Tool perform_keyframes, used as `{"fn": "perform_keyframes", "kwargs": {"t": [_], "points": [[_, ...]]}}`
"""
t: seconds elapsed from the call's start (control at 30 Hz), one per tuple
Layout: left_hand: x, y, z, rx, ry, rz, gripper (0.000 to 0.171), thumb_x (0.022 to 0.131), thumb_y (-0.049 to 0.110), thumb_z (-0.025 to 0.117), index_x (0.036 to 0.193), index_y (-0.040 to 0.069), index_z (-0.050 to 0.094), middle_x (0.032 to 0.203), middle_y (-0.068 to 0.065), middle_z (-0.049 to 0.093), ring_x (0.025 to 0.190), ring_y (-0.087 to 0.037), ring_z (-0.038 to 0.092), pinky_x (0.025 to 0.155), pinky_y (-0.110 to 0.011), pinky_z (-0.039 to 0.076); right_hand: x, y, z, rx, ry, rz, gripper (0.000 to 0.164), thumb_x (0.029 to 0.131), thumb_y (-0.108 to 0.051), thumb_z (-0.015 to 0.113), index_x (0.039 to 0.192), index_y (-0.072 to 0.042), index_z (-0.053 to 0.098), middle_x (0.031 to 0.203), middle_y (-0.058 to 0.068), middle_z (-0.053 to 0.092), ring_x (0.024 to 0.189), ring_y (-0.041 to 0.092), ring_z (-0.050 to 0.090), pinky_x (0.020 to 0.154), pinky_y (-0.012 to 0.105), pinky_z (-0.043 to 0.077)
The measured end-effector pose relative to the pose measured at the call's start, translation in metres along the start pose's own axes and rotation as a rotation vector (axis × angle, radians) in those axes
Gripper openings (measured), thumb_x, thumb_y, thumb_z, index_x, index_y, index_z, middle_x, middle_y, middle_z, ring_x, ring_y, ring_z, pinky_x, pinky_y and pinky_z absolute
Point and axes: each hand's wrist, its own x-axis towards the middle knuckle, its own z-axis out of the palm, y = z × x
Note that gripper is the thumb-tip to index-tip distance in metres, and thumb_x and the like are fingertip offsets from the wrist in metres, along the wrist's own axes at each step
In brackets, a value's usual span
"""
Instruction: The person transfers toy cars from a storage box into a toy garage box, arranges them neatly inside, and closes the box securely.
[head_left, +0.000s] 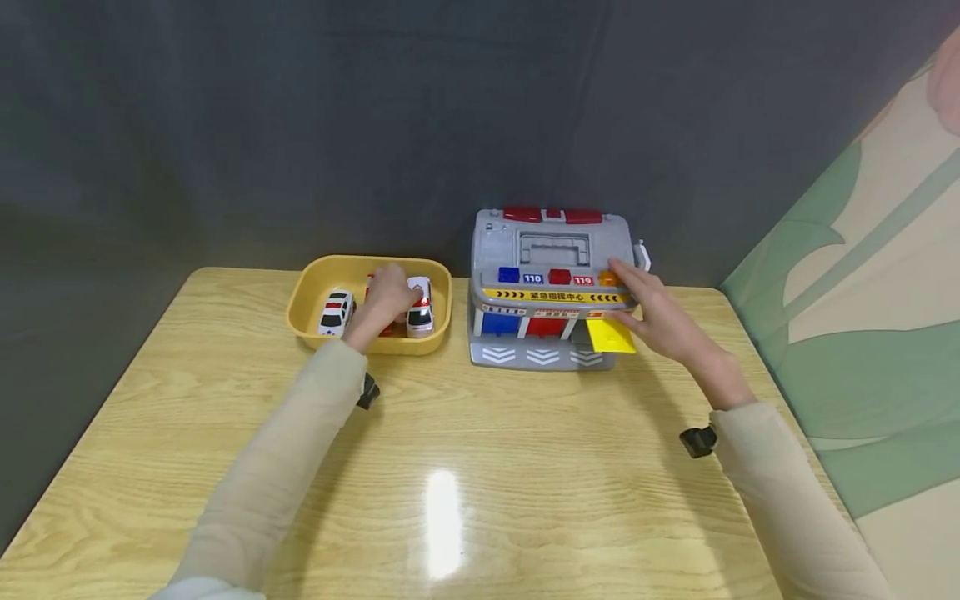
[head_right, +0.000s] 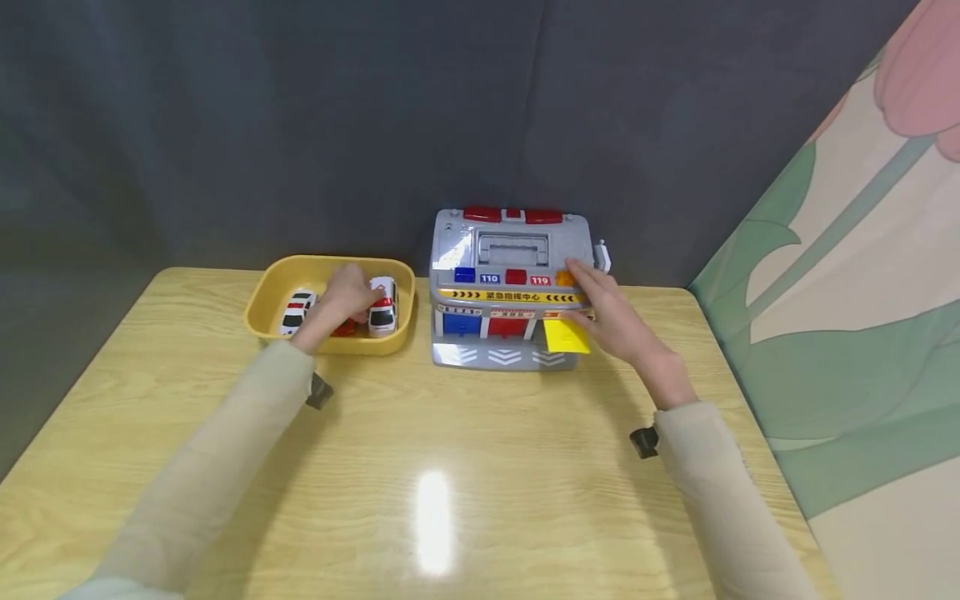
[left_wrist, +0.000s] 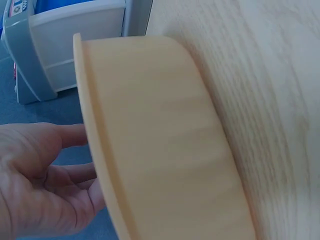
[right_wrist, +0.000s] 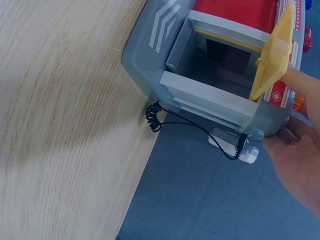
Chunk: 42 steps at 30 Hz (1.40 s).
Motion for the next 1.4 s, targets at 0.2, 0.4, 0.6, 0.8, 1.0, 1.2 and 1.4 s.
{"fn": "perform_keyframes", "kwargs": {"t": [0.2, 0.4, 0.6, 0.8, 1.0, 1.2, 1.4], "points": [[-0.005, 0.007, 0.001, -0.074, -0.088, -0.028, 0.029, 0.092, 0.013, 0.062, 0.068, 0.002, 0.050, 0.083, -0.022, 0.063, 0.054, -0.026, 0.068, 0.047, -0.024, 0.053, 0.000, 0.000, 0.002, -0.011, 0.003, 0.002, 0.079, 0.086, -0.003, 0.071, 0.150, 0.002, 0.025, 0.151, 0.026, 0.027, 0.126, 0.045, 0.032, 0.105, 0.060, 0.030], [-0.004, 0.011, -0.001, -0.098, -0.201, -0.051, 0.026, 0.096, 0.015, 0.059, 0.075, 0.001, 0.051, 0.083, -0.019, 0.064, 0.062, -0.028, 0.070, 0.052, -0.028, 0.056, -0.001, 0.000, 0.002, -0.010, 0.009, 0.004, 0.079, 0.086, -0.002, 0.071, 0.150, 0.001, 0.025, 0.151, 0.025, 0.027, 0.126, 0.044, 0.032, 0.105, 0.059, 0.031], [0.009, -0.002, 0.003, -0.240, -0.349, -0.094, 0.027, 0.098, 0.016, 0.053, 0.103, -0.010, 0.051, 0.092, -0.023, 0.058, 0.062, -0.032, 0.068, 0.057, -0.037, 0.058, -0.001, -0.001, 0.003, -0.002, 0.017, -0.004, 0.079, 0.086, -0.001, 0.071, 0.150, 0.001, 0.025, 0.151, 0.026, 0.028, 0.126, 0.044, 0.032, 0.105, 0.059, 0.030], [0.003, 0.000, 0.001, -0.319, -0.403, -0.141, 0.032, 0.099, 0.020, 0.053, 0.110, -0.010, 0.048, 0.096, -0.022, 0.057, 0.068, -0.031, 0.068, 0.062, -0.037, 0.059, -0.001, -0.002, 0.003, 0.004, 0.014, -0.003, 0.079, 0.087, -0.002, 0.071, 0.151, 0.000, 0.025, 0.151, 0.026, 0.029, 0.127, 0.044, 0.031, 0.106, 0.059, 0.029], [-0.002, 0.002, -0.001, -0.389, -0.422, -0.168, 0.035, 0.099, 0.021, 0.054, 0.112, -0.010, 0.046, 0.093, -0.019, 0.054, 0.061, -0.023, 0.064, 0.060, -0.035, 0.058, -0.002, -0.001, 0.003, 0.001, 0.016, -0.002, 0.079, 0.086, -0.001, 0.071, 0.150, 0.002, 0.024, 0.150, 0.026, 0.028, 0.126, 0.044, 0.031, 0.105, 0.059, 0.030], [-0.001, 0.000, -0.001, -0.442, -0.397, -0.191, 0.028, 0.096, 0.022, 0.059, 0.093, -0.003, 0.048, 0.091, -0.019, 0.054, 0.055, -0.022, 0.065, 0.059, -0.033, 0.058, -0.002, -0.002, 0.003, 0.005, 0.006, 0.008, 0.079, 0.087, -0.002, 0.070, 0.151, 0.001, 0.023, 0.151, 0.026, 0.027, 0.127, 0.045, 0.030, 0.105, 0.060, 0.030], [-0.001, -0.002, -0.002, -0.464, -0.374, -0.199, 0.031, 0.097, 0.028, 0.058, 0.088, 0.000, 0.048, 0.084, -0.015, 0.052, 0.051, -0.020, 0.064, 0.054, -0.032, 0.057, -0.002, -0.002, 0.003, 0.000, 0.000, 0.033, 0.079, 0.087, -0.002, 0.070, 0.152, -0.001, 0.023, 0.151, 0.025, 0.027, 0.127, 0.043, 0.030, 0.106, 0.058, 0.030]]}}
